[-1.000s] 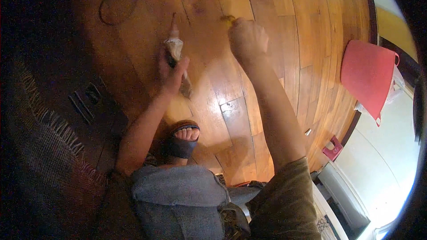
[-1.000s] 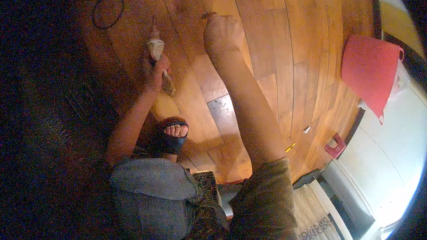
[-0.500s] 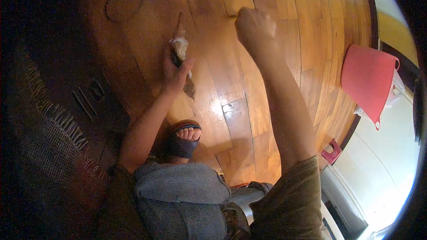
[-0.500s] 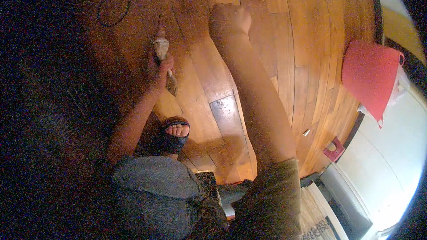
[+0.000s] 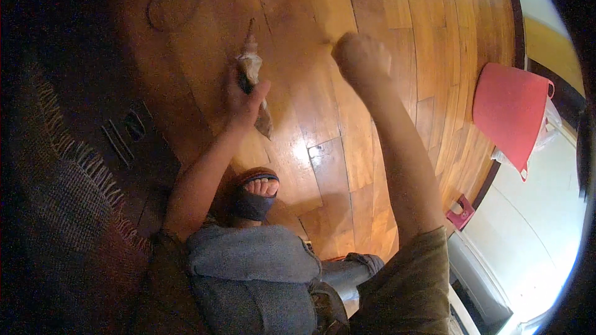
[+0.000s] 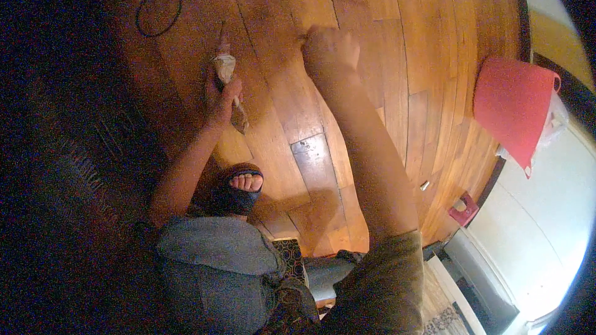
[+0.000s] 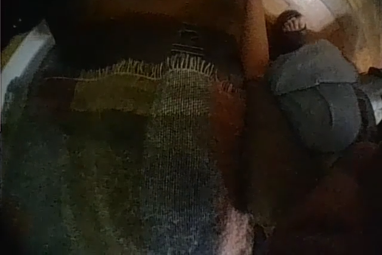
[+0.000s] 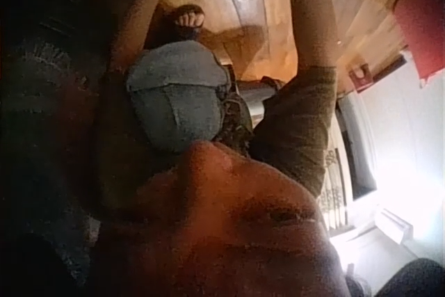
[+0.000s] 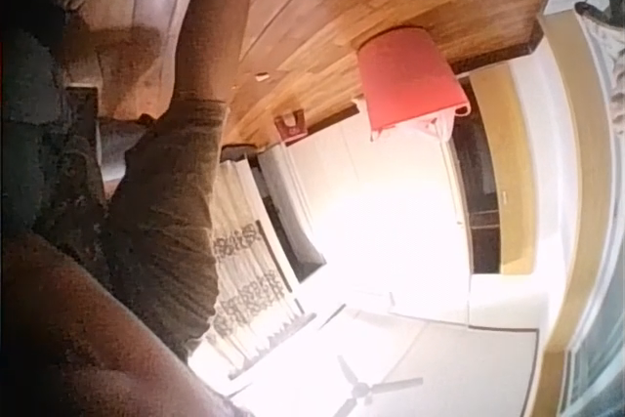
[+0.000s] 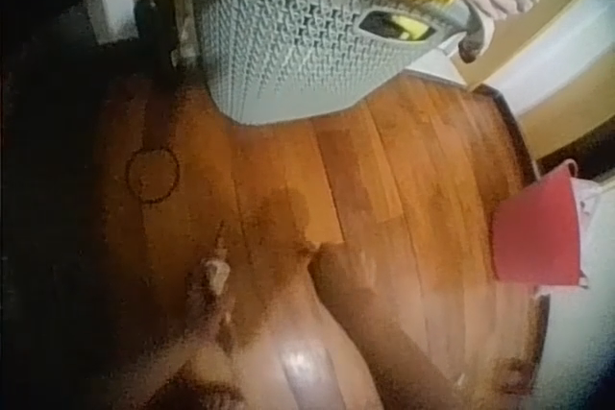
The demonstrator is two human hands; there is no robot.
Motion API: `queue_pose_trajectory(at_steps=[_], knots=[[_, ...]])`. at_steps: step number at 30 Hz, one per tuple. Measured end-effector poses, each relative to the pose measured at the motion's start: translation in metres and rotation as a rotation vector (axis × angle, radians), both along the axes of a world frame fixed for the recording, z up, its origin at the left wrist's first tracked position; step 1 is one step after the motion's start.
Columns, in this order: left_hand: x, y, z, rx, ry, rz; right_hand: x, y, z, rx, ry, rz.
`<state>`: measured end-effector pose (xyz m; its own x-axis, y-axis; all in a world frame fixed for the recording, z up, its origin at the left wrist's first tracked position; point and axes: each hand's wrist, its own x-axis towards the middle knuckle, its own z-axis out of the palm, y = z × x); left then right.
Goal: The person applies a substance from a tube to cracks in a wooden floor and spreads it using a yellow scraper.
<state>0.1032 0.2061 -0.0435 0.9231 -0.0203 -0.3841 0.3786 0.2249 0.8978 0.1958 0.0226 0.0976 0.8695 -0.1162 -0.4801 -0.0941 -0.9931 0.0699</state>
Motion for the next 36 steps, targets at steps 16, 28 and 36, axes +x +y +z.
queue_pose_trajectory(at_steps=[16, 28, 36], knots=[[-0.006, -0.003, -0.002, -0.021, 0.093, 0.031, -0.042, -0.018, -0.030, 0.095, -0.068, 0.202], [-0.001, 0.000, 0.003, -0.019, 0.075, -0.009, -0.112, -0.026, -0.024, -0.011, 0.053, 0.097], [-0.004, 0.005, -0.017, 0.003, 0.076, -0.015, -0.184, -0.035, -0.023, -0.021, 0.069, 0.023]])
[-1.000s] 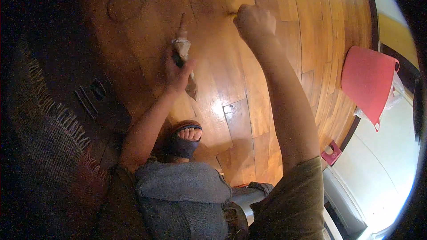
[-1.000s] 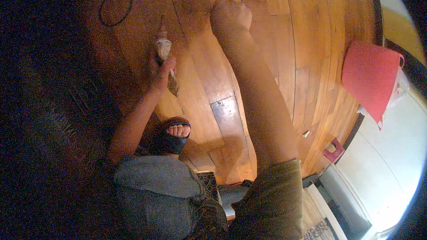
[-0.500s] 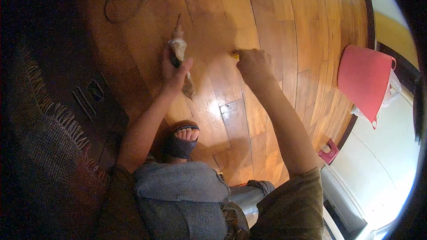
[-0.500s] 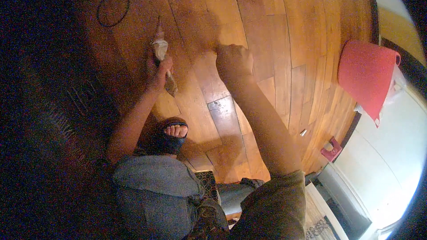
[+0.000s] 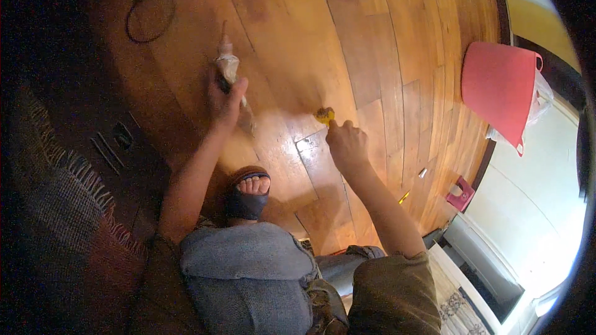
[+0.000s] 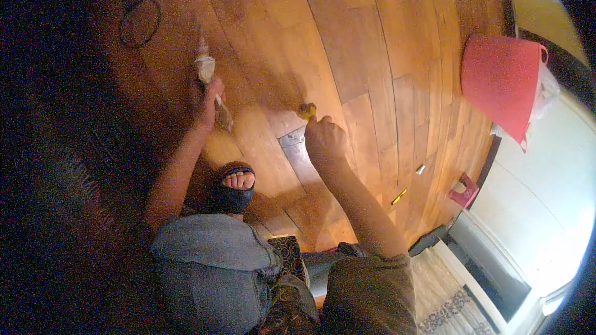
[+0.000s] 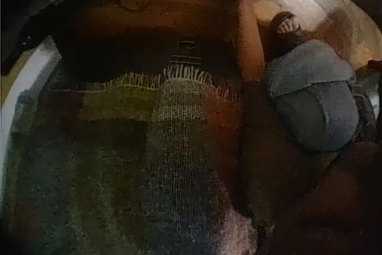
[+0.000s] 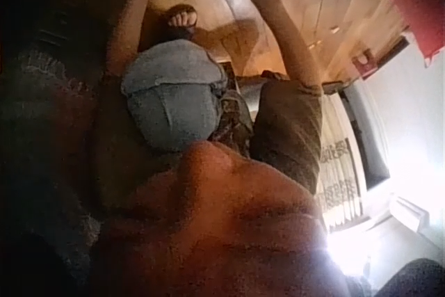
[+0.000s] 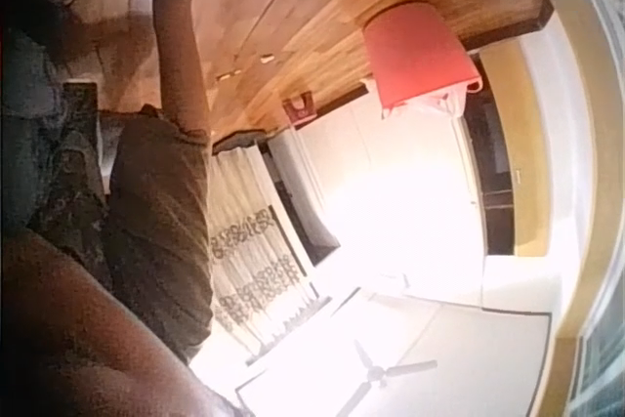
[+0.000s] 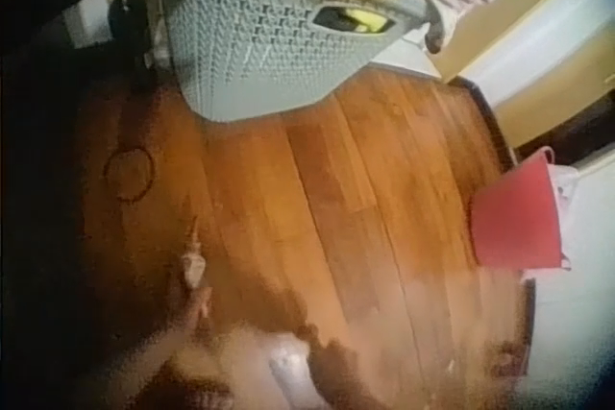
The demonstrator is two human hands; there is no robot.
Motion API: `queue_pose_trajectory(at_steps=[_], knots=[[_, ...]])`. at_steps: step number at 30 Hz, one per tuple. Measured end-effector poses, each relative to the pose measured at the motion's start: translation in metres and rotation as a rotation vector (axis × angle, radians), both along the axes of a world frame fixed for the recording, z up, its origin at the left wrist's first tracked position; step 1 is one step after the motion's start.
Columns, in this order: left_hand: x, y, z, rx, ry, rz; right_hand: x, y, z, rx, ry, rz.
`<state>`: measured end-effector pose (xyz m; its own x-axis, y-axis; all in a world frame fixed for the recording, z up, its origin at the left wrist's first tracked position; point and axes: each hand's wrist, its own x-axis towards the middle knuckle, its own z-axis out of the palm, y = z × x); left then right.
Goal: The person applies a substance from a tube to cracks in a wooden floor and spreads it using a yellow scraper.
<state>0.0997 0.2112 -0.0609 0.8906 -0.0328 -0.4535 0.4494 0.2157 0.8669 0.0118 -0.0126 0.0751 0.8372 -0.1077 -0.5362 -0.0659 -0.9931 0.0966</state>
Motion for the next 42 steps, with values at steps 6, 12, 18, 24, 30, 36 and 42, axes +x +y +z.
queue_pose_trajectory(at_steps=[6, 12, 18, 24, 30, 36, 42], knots=[[-0.002, -0.002, -0.003, -0.031, -0.008, 0.018, -0.031, -0.011, 0.003, -0.057, 0.091, -0.077], [0.003, 0.002, 0.010, -0.050, 0.102, -0.028, 0.050, -0.005, 0.017, 0.129, -0.044, -0.110], [0.004, -0.009, 0.014, -0.057, -0.014, 0.015, 0.121, 0.013, 0.015, 0.058, -0.030, 0.039], [-0.002, -0.004, -0.002, -0.039, 0.039, -0.039, 0.034, 0.001, -0.006, 0.053, -0.147, 0.070], [-0.004, -0.002, -0.023, -0.033, 0.058, -0.014, -0.033, -0.008, 0.002, 0.008, 0.110, -0.081], [0.003, 0.010, 0.016, -0.094, 0.125, -0.143, -0.062, -0.029, 0.032, -0.004, 0.104, -0.156], [0.010, 0.011, 0.019, -0.140, 0.162, 0.006, -0.131, -0.110, 0.112, -0.072, 0.019, -0.448]])
